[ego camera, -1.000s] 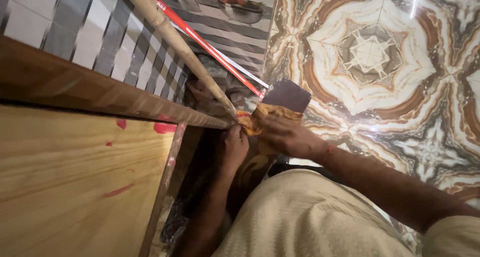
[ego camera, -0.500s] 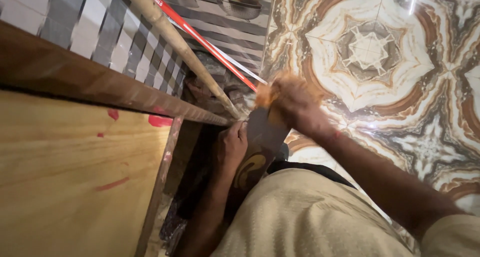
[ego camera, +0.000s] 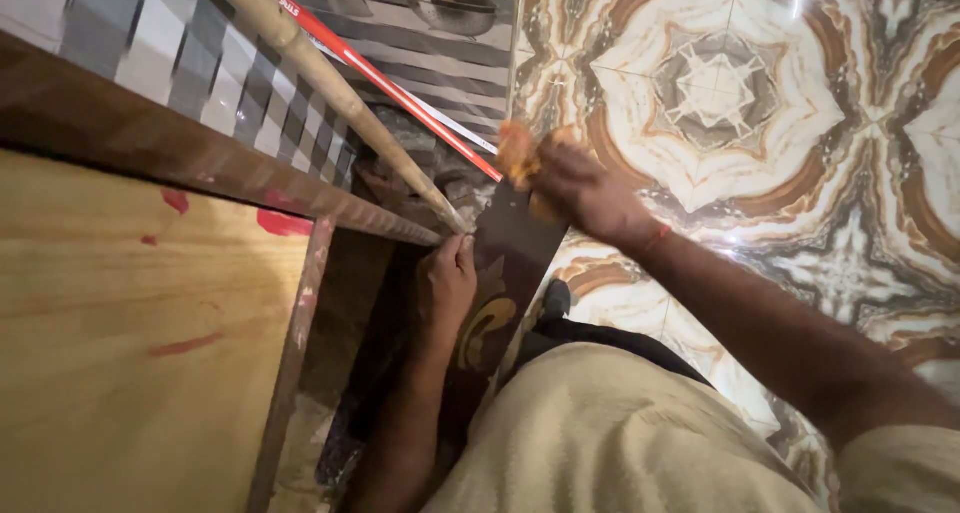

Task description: The person wipes a dark brown wooden plank with a yellow cloth, removing white residue from the surface. The plank is held in the left hand while the right hand scrubs the surface repeatedly.

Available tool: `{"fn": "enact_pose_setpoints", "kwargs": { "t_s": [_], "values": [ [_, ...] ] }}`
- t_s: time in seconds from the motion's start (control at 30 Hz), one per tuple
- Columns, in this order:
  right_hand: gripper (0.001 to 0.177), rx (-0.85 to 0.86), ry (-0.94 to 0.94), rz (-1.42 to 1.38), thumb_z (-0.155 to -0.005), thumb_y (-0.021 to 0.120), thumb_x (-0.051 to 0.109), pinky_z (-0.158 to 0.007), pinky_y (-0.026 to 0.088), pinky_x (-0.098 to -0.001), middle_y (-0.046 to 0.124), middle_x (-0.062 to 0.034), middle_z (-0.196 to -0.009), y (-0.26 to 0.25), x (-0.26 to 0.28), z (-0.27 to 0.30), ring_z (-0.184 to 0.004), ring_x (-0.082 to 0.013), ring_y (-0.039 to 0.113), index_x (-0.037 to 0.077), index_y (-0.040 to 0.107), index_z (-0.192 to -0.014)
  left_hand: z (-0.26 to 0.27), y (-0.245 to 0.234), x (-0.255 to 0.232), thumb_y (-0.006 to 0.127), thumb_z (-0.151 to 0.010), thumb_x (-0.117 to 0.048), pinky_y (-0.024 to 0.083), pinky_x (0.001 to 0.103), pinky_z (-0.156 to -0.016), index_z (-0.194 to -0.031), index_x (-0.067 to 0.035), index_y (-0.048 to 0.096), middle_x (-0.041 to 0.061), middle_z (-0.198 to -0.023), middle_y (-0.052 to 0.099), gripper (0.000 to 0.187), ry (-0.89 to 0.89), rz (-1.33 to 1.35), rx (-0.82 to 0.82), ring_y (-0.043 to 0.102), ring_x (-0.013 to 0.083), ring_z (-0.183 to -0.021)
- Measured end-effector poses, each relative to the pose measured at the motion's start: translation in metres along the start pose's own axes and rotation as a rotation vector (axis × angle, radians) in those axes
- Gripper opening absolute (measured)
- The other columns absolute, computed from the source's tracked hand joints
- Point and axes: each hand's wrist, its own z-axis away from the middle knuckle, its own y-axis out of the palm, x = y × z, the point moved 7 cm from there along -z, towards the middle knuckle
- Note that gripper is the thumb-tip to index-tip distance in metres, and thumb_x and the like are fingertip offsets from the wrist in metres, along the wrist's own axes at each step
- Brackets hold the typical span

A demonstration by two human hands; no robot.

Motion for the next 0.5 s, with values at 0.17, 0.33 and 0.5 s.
{"fn": "enact_pose_setpoints", "kwargs": {
  "t_s": [0.17, 0.33, 0.5],
  "values": [
    [0.046, 0.082, -0.351, 0.023, -0.090, 0.070, 0.011, -0.120, 0.042, -0.0429, 0.057, -0.0163, -0.151, 0.014, 0.049, 0.023, -0.141, -0.0344, 0.052, 0.014, 0.066, -0.136, -0.008, 0.005, 0.002, 0.058, -0.100, -0.026, 0.054, 0.051, -0.070, -0.099, -0.009, 0.076, 0.023, -0.092, 0.072, 0.025, -0.037, -0.087, -0.001, 0.068, 0.0447, -0.085],
    [0.036, -0.198, -0.004, 0.053, -0.094, 0.073, 0.013, -0.118, 0.044, -0.0464, 0.057, -0.0238, -0.143, -0.022, 0.011, 0.007, -0.136, -0.0408, 0.054, 0.010, 0.067, -0.130, -0.014, 0.006, -0.007, 0.059, -0.102, -0.026, 0.053, 0.052, -0.069, -0.100, -0.007, 0.073, 0.024, -0.091, 0.069, 0.024, 0.008, -0.029, 0.022, 0.066, 0.0468, -0.086],
    [0.040, -0.055, -0.338, 0.038, -0.087, 0.068, 0.007, -0.113, 0.046, -0.0480, 0.058, -0.0253, -0.145, -0.008, 0.066, 0.021, -0.135, -0.0427, 0.057, 0.007, 0.069, -0.126, -0.017, 0.009, -0.020, 0.057, -0.102, -0.025, 0.052, 0.053, -0.071, -0.089, -0.005, 0.070, 0.023, -0.088, 0.069, 0.027, -0.034, -0.154, 0.066, 0.068, 0.0448, -0.086]
  ]
}}
